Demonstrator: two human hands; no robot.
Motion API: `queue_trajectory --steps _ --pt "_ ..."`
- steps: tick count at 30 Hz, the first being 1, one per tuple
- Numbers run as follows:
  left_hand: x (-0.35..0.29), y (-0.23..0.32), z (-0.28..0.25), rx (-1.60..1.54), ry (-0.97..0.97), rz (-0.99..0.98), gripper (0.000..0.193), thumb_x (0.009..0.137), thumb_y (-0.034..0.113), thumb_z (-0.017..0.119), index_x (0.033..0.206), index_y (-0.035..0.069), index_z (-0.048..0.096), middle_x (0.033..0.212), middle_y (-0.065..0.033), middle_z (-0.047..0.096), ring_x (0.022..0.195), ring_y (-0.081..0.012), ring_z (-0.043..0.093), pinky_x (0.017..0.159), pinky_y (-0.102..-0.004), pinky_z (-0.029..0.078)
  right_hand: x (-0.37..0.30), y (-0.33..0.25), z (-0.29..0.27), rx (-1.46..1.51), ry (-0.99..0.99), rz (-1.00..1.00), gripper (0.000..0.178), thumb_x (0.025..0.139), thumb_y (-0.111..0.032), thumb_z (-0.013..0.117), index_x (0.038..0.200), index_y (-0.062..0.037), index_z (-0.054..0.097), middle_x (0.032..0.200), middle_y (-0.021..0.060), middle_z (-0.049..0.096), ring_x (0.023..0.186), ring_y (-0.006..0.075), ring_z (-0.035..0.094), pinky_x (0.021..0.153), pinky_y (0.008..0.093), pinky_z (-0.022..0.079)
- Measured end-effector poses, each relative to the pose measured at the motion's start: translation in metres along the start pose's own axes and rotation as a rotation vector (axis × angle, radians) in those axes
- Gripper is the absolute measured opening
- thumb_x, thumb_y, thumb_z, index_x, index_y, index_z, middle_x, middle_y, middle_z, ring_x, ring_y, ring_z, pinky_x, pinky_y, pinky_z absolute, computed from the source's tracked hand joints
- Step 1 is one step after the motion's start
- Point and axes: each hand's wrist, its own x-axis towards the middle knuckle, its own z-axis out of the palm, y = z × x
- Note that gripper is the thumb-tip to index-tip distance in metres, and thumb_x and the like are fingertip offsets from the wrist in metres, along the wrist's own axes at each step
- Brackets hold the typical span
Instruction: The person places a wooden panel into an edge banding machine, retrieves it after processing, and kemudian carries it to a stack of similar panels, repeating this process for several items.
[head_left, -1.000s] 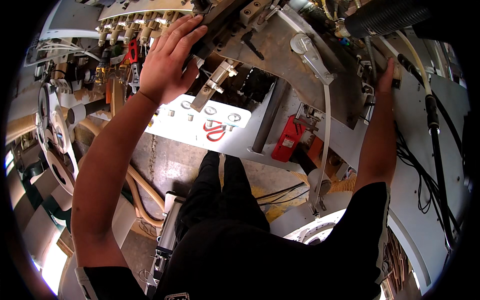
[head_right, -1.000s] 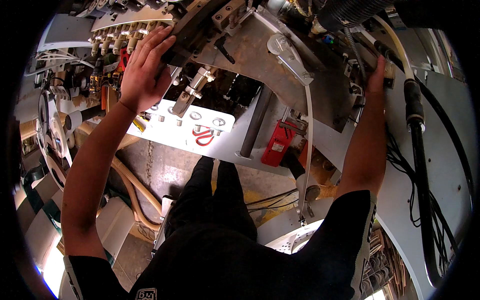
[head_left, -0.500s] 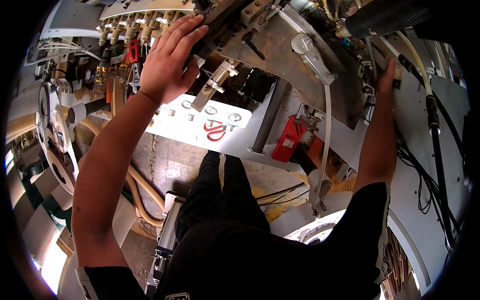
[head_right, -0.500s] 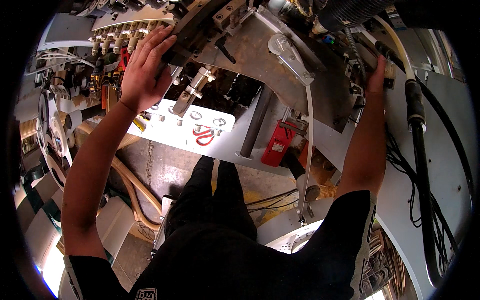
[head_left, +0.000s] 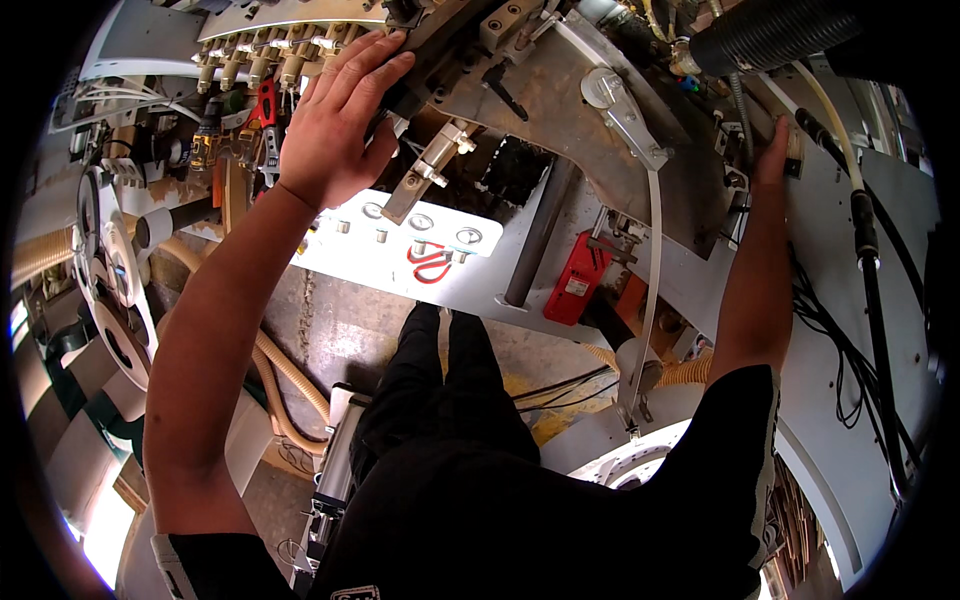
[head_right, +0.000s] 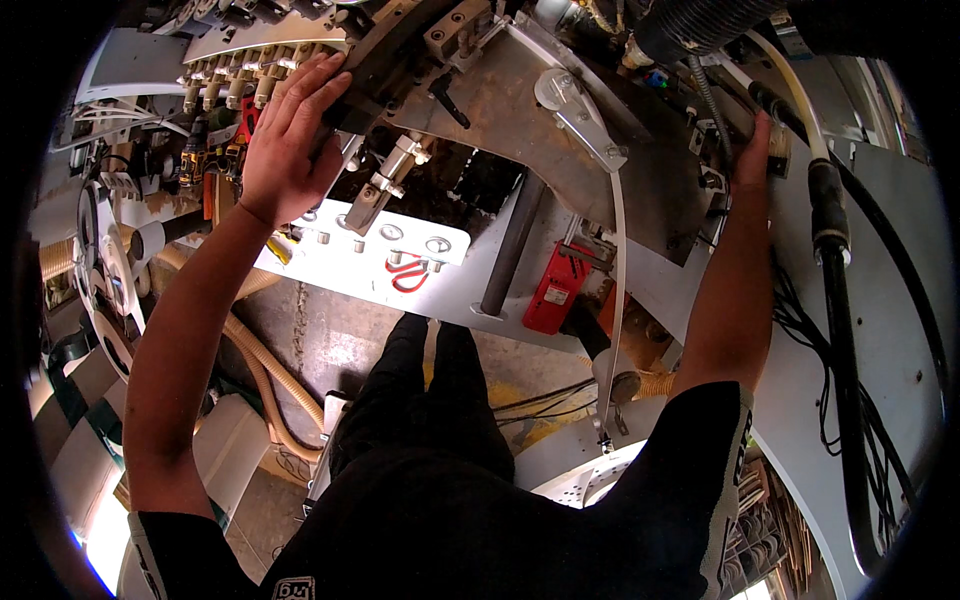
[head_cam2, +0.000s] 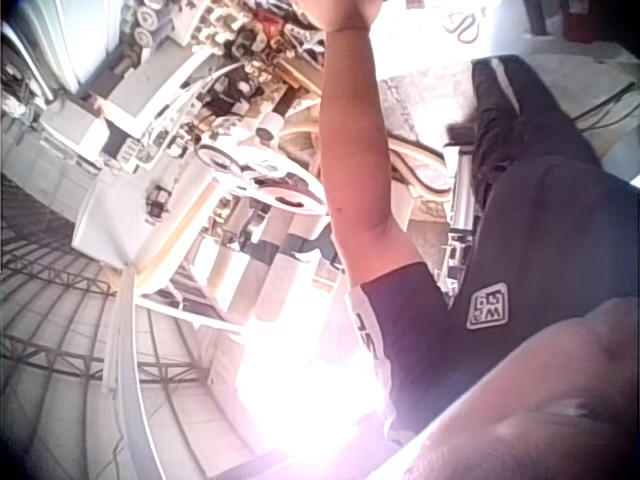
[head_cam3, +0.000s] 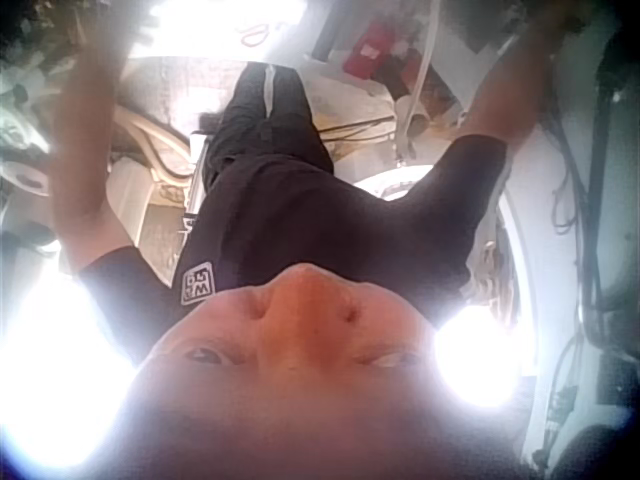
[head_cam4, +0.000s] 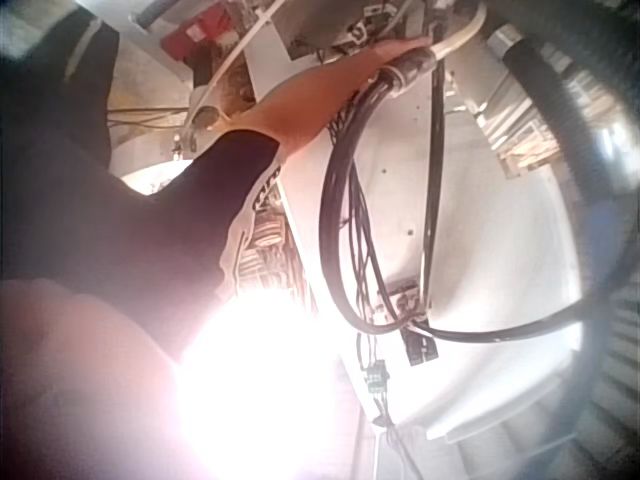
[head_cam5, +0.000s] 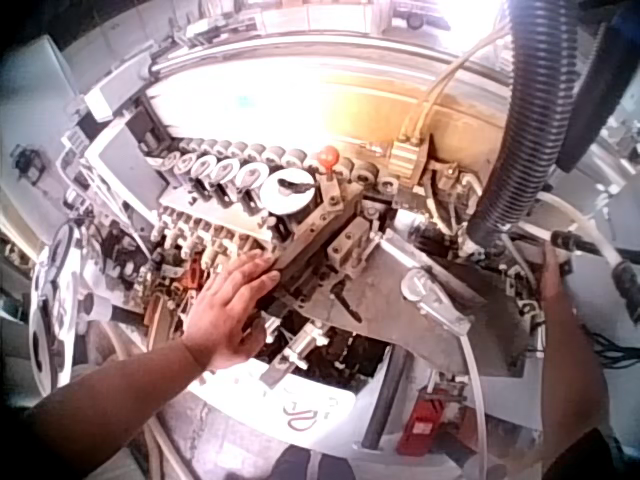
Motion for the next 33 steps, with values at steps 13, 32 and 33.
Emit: queue_trajectory --steps 13,32,33 --pt "0.0 -0.001 0.001 -0.014 0.01 0.003 0.063 0.075 0.006 0.059 0.137 0.015 0.049 0.148 -0.0029 0.044 0.14 -0.0258 0.038 0.109 -0.0424 0.038 0.004 0.003 -0.001 0.001 0.016 -0.003 0.07 0.094 -0.058 0.051 0.142 -0.0077 0.045 0.139 0.0124 0.051 0.127 0.0297 0.049 0.108 0.0441 0.038" --pt "0.001 0.0 0.002 -0.009 0.01 0.0 0.064 0.075 0.005 0.059 0.137 0.015 0.049 0.148 -0.0039 0.045 0.139 -0.0274 0.039 0.11 -0.0425 0.037 -0.001 0.001 0.0 -0.064 0.048 0.006 0.078 0.09 -0.065 0.053 0.143 -0.0096 0.044 0.139 0.0114 0.051 0.126 0.0284 0.049 0.106 0.045 0.038" --pt "0.001 -0.001 0.002 -0.009 0.01 -0.002 0.064 0.075 0.004 0.059 0.137 0.015 0.049 0.147 -0.0039 0.045 0.139 -0.0272 0.039 0.11 -0.0424 0.037 0.002 0.002 -0.002 -0.068 0.058 0.027 0.079 0.089 -0.066 0.053 0.144 -0.0096 0.044 0.139 0.0116 0.051 0.126 0.0284 0.048 0.106 0.0453 0.038"
